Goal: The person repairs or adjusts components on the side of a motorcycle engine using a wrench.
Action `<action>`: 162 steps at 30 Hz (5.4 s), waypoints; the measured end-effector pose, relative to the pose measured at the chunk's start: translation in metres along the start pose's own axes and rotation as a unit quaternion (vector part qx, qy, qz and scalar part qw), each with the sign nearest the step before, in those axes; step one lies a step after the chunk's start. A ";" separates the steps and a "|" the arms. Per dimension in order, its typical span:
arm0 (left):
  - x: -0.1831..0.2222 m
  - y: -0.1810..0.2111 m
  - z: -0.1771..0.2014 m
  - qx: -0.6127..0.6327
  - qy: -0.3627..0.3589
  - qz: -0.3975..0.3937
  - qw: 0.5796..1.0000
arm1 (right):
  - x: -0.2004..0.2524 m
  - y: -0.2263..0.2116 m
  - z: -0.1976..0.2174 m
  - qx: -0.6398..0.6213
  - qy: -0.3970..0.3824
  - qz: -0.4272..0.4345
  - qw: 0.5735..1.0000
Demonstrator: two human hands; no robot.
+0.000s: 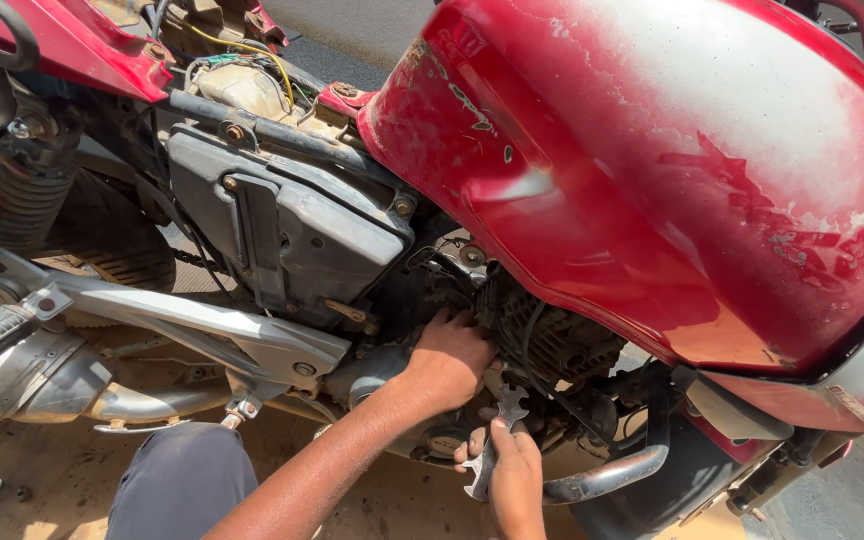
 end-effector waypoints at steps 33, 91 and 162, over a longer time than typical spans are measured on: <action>0.004 -0.007 0.007 0.080 -0.003 0.007 0.997 | 0.013 -0.029 -0.016 0.162 0.086 0.218 0.959; 0.013 -0.019 0.010 0.109 0.031 -0.063 0.992 | 0.025 -0.088 -0.046 0.204 0.235 0.479 0.821; 0.016 -0.019 -0.008 0.104 0.028 -0.041 0.993 | -0.013 0.012 -0.029 0.592 0.170 0.293 0.731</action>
Point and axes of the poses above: each hand's wrist, its own x-axis away from the middle knuckle, its own z-axis out of the back of the hand, y = z × x, the point moved 5 cm from there along -x, towards the middle knuckle, and after that the axes turned 7 degrees about y, right-handed, at the moved point
